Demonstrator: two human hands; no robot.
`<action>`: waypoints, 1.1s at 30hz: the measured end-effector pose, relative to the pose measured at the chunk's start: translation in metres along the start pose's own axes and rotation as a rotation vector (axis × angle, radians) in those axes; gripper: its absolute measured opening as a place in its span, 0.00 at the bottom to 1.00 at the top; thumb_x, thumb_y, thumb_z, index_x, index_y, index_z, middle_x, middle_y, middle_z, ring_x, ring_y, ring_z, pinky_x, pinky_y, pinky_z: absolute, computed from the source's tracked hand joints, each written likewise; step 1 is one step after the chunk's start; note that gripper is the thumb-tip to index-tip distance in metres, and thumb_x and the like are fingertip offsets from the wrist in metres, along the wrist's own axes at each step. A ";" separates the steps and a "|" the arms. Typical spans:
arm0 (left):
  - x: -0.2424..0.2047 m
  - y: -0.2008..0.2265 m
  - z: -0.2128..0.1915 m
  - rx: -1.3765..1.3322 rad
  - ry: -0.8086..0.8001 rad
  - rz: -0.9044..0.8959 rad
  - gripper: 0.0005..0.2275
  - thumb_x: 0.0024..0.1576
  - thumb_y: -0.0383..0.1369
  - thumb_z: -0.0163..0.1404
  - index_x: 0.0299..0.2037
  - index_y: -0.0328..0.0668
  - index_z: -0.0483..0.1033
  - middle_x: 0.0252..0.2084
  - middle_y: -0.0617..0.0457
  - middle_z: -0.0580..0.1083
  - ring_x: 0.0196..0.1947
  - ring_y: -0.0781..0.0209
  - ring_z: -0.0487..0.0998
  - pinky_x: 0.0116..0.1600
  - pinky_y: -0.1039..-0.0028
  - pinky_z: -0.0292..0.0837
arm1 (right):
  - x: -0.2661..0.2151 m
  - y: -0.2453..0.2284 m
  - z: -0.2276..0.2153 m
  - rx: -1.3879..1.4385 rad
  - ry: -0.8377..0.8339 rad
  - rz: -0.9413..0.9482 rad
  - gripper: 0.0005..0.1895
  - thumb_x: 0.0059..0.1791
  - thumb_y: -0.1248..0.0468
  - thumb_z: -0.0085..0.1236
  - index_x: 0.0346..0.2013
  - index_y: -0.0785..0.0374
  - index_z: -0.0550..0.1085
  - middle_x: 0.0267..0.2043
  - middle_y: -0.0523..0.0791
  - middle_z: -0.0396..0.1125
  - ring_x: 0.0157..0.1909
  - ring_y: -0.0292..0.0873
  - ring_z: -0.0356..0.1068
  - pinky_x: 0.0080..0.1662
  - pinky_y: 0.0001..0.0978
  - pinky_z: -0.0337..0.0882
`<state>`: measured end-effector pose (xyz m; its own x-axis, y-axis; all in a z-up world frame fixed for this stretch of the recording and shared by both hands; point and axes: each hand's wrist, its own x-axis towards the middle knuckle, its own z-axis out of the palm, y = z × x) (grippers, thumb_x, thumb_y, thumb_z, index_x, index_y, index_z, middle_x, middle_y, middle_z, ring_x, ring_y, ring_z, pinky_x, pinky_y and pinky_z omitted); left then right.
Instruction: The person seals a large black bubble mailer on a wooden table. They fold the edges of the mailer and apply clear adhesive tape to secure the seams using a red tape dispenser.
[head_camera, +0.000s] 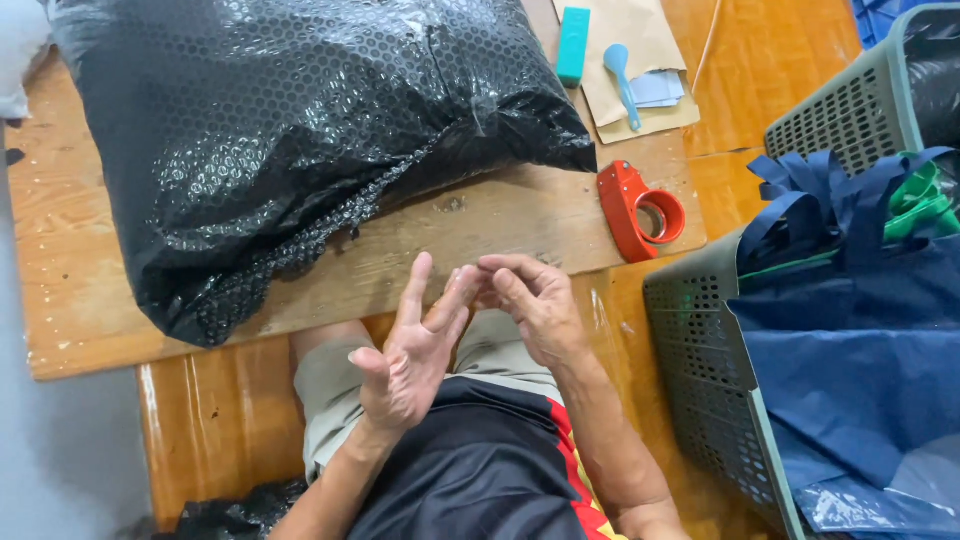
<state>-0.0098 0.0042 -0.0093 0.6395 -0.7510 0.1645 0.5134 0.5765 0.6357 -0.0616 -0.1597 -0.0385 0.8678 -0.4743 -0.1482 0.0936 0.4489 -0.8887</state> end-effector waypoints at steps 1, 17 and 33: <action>-0.001 0.000 -0.002 0.002 0.003 0.003 0.60 0.44 0.77 0.39 0.78 0.46 0.26 0.77 0.35 0.50 0.79 0.47 0.38 0.72 0.46 0.18 | 0.000 0.003 0.002 0.001 -0.004 0.002 0.15 0.53 0.67 0.56 0.51 0.76 0.74 0.45 0.59 0.76 0.46 0.51 0.79 0.45 0.43 0.81; -0.009 0.010 -0.040 0.948 -0.119 0.281 0.59 0.49 0.73 0.38 0.75 0.28 0.27 0.72 0.40 0.62 0.78 0.34 0.33 0.74 0.44 0.15 | -0.021 0.012 0.033 -0.103 0.154 -0.052 0.08 0.45 0.75 0.67 0.35 0.80 0.77 0.25 0.56 0.74 0.28 0.47 0.78 0.34 0.40 0.82; 0.008 0.018 -0.047 1.608 -0.006 0.661 0.52 0.51 0.64 0.53 0.77 0.41 0.40 0.70 0.49 0.68 0.73 0.25 0.55 0.69 0.21 0.27 | -0.039 -0.011 0.066 -0.355 0.158 -0.378 0.03 0.47 0.76 0.64 0.34 0.74 0.79 0.25 0.52 0.74 0.30 0.39 0.76 0.37 0.31 0.78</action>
<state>0.0317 0.0233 -0.0321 0.4855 -0.5435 0.6848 -0.8488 -0.1055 0.5181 -0.0644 -0.0962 0.0059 0.7190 -0.6737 0.1710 0.1904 -0.0457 -0.9806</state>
